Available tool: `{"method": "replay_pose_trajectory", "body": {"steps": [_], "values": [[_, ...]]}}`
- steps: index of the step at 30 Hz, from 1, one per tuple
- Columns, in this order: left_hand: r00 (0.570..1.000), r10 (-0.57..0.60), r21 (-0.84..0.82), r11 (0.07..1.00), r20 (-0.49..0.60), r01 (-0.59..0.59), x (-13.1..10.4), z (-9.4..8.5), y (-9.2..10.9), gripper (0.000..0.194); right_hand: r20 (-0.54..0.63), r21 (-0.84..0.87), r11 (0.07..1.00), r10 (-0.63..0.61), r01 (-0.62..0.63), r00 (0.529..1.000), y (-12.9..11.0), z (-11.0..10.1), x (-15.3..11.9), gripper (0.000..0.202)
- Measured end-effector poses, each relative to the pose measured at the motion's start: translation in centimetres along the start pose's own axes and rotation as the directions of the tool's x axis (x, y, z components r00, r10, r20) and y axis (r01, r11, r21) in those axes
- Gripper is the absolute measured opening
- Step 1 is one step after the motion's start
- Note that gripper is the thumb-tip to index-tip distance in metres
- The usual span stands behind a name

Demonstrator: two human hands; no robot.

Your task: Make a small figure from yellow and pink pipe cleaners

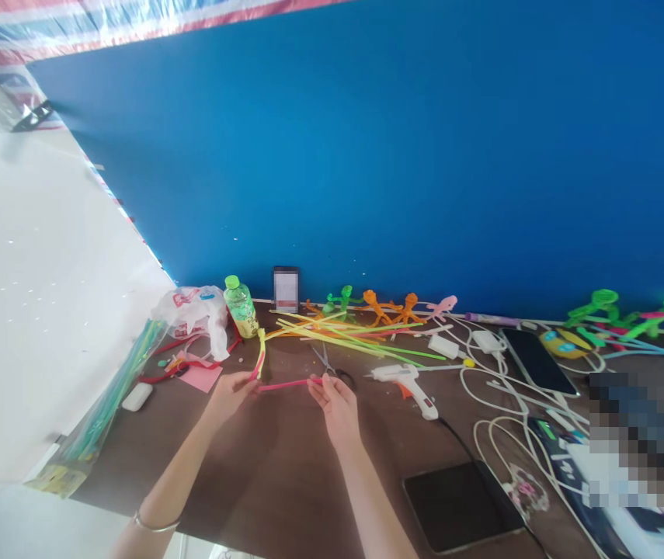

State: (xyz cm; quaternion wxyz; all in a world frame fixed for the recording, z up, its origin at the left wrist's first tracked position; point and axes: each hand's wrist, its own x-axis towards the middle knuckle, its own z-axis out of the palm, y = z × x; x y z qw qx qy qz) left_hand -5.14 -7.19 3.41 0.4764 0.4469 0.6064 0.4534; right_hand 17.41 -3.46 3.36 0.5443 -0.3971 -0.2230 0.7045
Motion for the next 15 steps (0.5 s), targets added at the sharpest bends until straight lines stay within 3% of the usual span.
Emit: {"method": "replay_pose_trajectory", "body": {"steps": [3, 5, 7, 9, 11, 12, 14, 15], "values": [[0.978, 0.115, 0.287, 0.956, -0.173, -0.061, -0.1, -3.0, 0.1, 0.030, -0.004, -0.039, 0.998, -0.057, 0.056, 0.998, -0.3, -0.3, -0.2, 0.023], [0.935, 0.209, 0.481, 0.875, -0.286, -0.048, -0.4, -4.6, 0.3, 0.025, -0.005, -0.054, 0.996, -0.067, 0.067, 0.998, -0.3, -0.5, -0.2, 0.023], [0.893, 0.284, 0.632, 0.775, -0.349, 0.000, -1.1, -5.1, 0.6, 0.027, -0.004, -0.055, 0.996, -0.066, 0.066, 0.998, -0.2, -0.5, -0.2, 0.023], [0.849, 0.316, 0.673, 0.737, -0.424, 0.062, -2.0, -4.0, 0.9, 0.028, 0.005, -0.042, 0.997, -0.071, 0.071, 0.997, 0.0, -0.2, -0.3, 0.021], [0.908, 0.270, 0.566, 0.823, -0.321, -0.045, -2.8, -1.6, 1.0, 0.024, 0.008, -0.022, 0.995, -0.100, 0.100, 0.995, 0.4, 0.2, -0.5, 0.020], [0.945, 0.214, 0.436, 0.896, -0.248, -0.089, -3.0, -0.2, 0.9, 0.025, 0.009, -0.016, 0.993, -0.120, 0.120, 0.993, 0.7, 0.5, -0.7, 0.019], [0.990, 0.041, 0.084, 0.996, -0.137, -0.030, -2.9, 2.7, 0.7, 0.030, 0.019, -0.027, 0.987, -0.158, 0.159, 0.987, 1.2, 0.9, -1.0, 0.018], [0.992, -0.037, -0.108, 0.994, -0.124, 0.024, -2.6, 3.9, 0.5, 0.033, 0.031, -0.054, 0.984, -0.171, 0.172, 0.985, 1.4, 1.0, -1.3, 0.018]]}}
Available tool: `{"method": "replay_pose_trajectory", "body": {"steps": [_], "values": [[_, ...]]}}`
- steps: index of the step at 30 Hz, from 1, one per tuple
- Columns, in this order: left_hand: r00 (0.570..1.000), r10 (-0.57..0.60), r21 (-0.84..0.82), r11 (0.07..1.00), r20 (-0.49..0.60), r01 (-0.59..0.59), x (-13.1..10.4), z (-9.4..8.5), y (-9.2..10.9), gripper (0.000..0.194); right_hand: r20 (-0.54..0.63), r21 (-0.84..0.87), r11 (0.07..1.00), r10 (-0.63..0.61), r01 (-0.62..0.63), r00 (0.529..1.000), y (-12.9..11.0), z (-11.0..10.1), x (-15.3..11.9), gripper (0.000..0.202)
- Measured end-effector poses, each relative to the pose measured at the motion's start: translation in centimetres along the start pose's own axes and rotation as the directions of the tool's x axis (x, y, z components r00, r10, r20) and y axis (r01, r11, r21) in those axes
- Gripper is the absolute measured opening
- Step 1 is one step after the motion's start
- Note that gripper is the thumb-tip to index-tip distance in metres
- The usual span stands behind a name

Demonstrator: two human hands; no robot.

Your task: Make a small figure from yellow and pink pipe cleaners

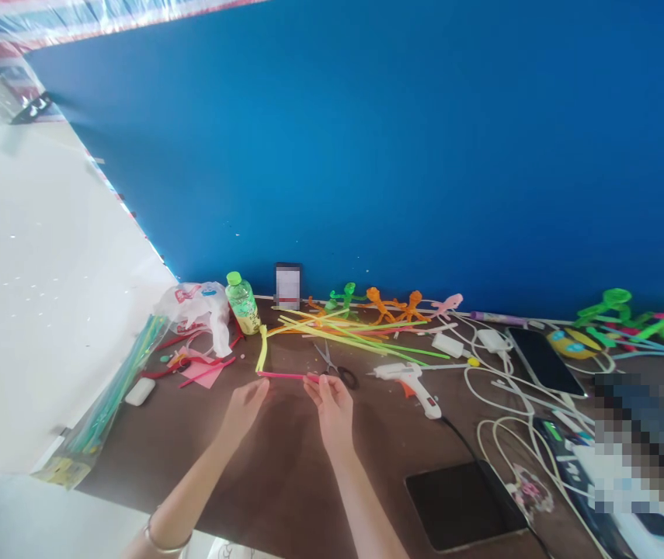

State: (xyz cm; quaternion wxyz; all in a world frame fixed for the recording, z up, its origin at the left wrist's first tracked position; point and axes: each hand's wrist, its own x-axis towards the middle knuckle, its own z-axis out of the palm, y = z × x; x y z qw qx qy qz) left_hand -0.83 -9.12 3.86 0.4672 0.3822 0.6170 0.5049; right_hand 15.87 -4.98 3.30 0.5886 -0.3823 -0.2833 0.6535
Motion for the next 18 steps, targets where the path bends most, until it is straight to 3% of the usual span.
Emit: {"method": "replay_pose_trajectory", "body": {"steps": [3, 6, 8, 11, 14, 18], "values": [[0.988, -0.151, -0.481, 0.868, -0.019, 0.123, 1.0, 2.2, -0.4, 0.032, 0.060, -0.170, 0.985, -0.022, 0.032, 0.998, 0.5, 0.0, -0.9, 0.021], [0.988, -0.155, -0.582, 0.804, -0.005, 0.123, 1.8, 2.8, -0.1, 0.032, 0.130, -0.373, 0.924, -0.042, 0.088, 0.991, 0.5, -0.5, -1.4, 0.022], [0.995, -0.101, -0.468, 0.879, 0.004, 0.091, 1.9, 2.6, 0.2, 0.035, 0.161, -0.459, 0.879, -0.060, 0.128, 0.985, 0.3, -0.8, -1.5, 0.022], [0.995, 0.023, -0.089, 0.996, 0.098, -0.014, 1.7, 2.4, 0.6, 0.038, 0.193, -0.506, 0.845, -0.088, 0.176, 0.977, -0.3, -1.0, -0.9, 0.022], [0.961, 0.086, 0.218, 0.965, 0.263, -0.146, 1.4, 2.2, 0.9, 0.040, 0.257, -0.502, 0.839, -0.089, 0.212, 0.962, -0.9, -1.0, 0.0, 0.023], [0.900, 0.069, 0.294, 0.932, 0.431, -0.212, 0.7, 2.4, 1.6, 0.042, 0.326, -0.473, 0.864, -0.012, 0.174, 0.945, -1.4, -0.8, 0.7, 0.019]]}}
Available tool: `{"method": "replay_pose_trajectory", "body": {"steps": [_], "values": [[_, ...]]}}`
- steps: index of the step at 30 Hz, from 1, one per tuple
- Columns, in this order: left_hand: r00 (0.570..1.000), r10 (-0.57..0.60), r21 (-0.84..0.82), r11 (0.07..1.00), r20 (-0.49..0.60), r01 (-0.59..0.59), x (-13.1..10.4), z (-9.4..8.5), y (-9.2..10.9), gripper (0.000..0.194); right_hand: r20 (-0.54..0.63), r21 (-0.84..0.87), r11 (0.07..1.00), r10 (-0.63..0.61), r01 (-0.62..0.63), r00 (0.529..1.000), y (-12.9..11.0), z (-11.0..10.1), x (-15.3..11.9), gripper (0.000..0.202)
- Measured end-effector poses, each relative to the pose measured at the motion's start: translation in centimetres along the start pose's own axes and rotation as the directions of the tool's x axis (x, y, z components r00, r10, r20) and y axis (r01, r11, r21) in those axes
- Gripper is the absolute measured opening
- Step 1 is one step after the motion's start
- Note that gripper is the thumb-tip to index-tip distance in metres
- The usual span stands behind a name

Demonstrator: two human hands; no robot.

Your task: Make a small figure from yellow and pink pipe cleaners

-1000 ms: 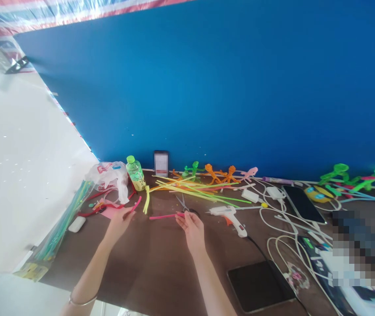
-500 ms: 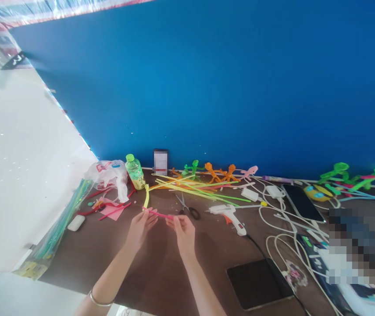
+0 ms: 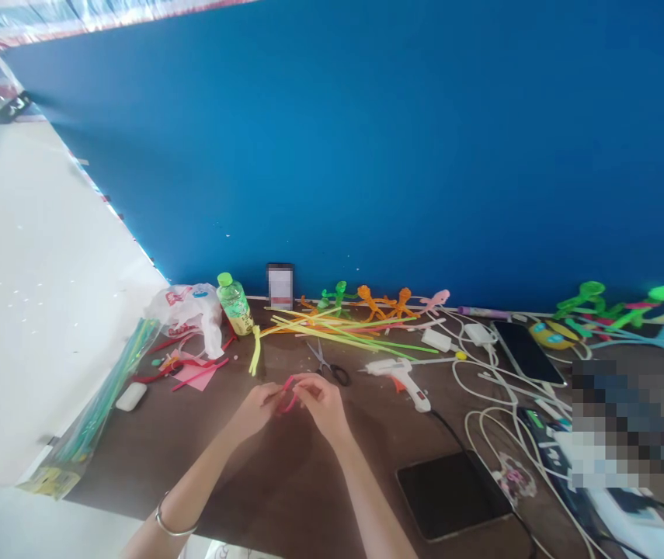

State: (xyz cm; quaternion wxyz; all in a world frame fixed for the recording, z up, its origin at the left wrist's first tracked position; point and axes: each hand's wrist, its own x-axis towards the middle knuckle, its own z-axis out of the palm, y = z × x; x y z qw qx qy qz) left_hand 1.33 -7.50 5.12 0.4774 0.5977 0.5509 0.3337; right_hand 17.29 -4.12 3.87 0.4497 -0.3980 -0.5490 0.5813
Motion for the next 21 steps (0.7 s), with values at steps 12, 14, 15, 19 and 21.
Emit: {"method": "replay_pose_trajectory", "body": {"steps": [12, 14, 15, 19, 21], "values": [[0.996, -0.034, -0.088, 0.995, 0.084, 0.041, -0.8, 0.7, 1.5, 0.039, -0.041, 0.295, 0.949, 0.126, -0.108, 0.991, -0.2, 0.5, -0.2, 0.025], [0.998, -0.040, -0.115, 0.992, 0.053, 0.046, -0.8, 0.9, 1.1, 0.043, -0.066, 0.280, 0.955, 0.125, -0.102, 0.990, -0.2, 0.4, -0.1, 0.027], [0.998, -0.041, -0.142, 0.989, 0.042, 0.047, -0.8, 1.0, 0.9, 0.043, -0.079, 0.266, 0.959, 0.126, -0.101, 0.989, -0.2, 0.3, -0.1, 0.028], [1.000, -0.018, -0.196, 0.980, -0.014, 0.015, -1.0, 1.1, 0.6, 0.042, -0.132, 0.216, 0.971, 0.137, -0.106, 0.982, -0.5, 0.2, -0.1, 0.030], [0.998, -0.026, -0.235, 0.972, -0.058, 0.011, -0.9, 1.0, 0.4, 0.041, -0.151, 0.207, 0.972, 0.143, -0.110, 0.978, -0.8, 0.4, -0.2, 0.031]]}}
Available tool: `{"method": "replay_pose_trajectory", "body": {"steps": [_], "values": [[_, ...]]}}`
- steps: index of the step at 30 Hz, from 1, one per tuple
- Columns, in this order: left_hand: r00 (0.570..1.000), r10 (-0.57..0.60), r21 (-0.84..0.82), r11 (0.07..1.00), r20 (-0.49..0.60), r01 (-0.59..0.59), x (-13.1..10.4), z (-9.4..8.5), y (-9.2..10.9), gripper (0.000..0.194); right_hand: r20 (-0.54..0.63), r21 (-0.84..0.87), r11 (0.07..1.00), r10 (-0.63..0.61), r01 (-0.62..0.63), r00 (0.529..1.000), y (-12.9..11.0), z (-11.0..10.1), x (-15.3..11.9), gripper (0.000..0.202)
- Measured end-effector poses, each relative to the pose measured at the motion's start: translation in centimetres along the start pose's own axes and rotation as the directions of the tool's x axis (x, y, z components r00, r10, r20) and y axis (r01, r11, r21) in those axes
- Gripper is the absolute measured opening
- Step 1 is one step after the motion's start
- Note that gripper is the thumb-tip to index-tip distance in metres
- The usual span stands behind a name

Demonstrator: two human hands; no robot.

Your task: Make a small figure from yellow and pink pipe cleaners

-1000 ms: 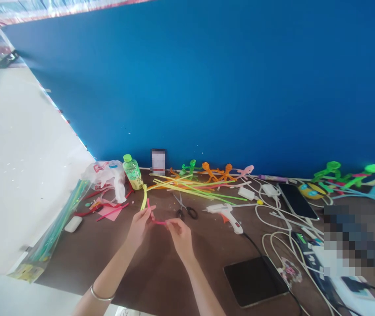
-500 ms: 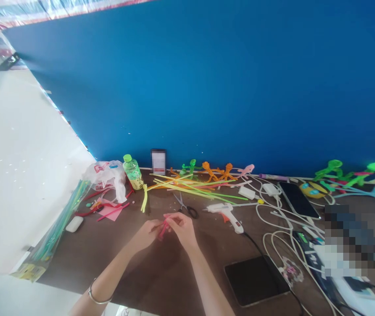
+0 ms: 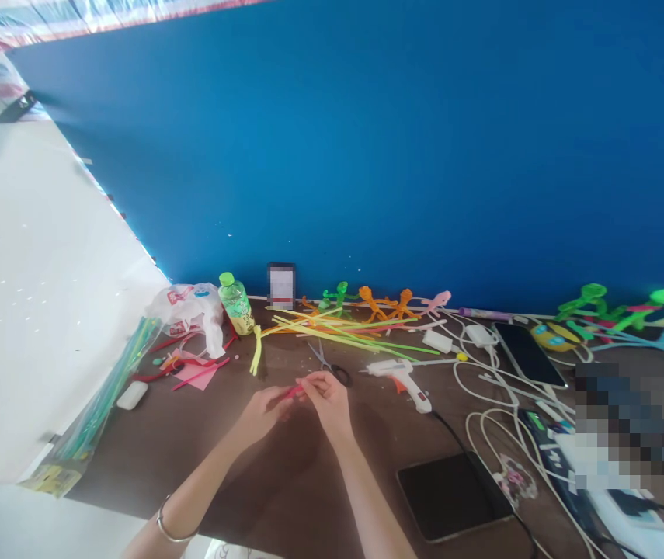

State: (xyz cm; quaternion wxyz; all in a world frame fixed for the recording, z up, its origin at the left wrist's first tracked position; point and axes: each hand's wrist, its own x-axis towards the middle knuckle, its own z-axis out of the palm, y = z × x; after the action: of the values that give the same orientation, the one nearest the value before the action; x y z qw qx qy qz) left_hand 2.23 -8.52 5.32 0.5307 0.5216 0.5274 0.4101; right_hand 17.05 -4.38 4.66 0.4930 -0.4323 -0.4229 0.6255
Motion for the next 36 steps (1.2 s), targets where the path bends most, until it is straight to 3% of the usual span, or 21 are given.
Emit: {"method": "replay_pose_trajectory", "body": {"steps": [5, 9, 22, 28, 36], "values": [[0.986, -0.163, -0.390, 0.911, -0.042, 0.134, 0.6, -0.3, -1.1, 0.049, -0.017, -0.016, 1.000, -0.001, 0.001, 1.000, -0.5, 0.4, -0.3, 0.030], [0.982, -0.179, -0.513, 0.849, -0.058, 0.124, 0.9, -0.4, -1.8, 0.051, -0.033, -0.044, 0.999, -0.021, 0.020, 0.999, -0.8, 0.3, -0.5, 0.030], [0.980, -0.135, -0.462, 0.885, -0.145, 0.054, 0.6, -0.5, -0.5, 0.041, -0.066, -0.006, 0.996, -0.087, 0.087, 0.994, -0.7, 0.1, -1.1, 0.023], [0.979, -0.092, -0.349, 0.937, -0.185, 0.022, 0.3, -1.0, -0.5, 0.037, -0.063, -0.055, 0.993, -0.107, 0.104, 0.992, -1.1, -0.2, -1.2, 0.026], [0.951, -0.063, -0.276, 0.961, -0.302, -0.024, -0.1, -0.7, -0.1, 0.025, -0.091, -0.027, 0.993, -0.118, 0.116, 0.989, -0.6, 0.0, -1.3, 0.023]]}}
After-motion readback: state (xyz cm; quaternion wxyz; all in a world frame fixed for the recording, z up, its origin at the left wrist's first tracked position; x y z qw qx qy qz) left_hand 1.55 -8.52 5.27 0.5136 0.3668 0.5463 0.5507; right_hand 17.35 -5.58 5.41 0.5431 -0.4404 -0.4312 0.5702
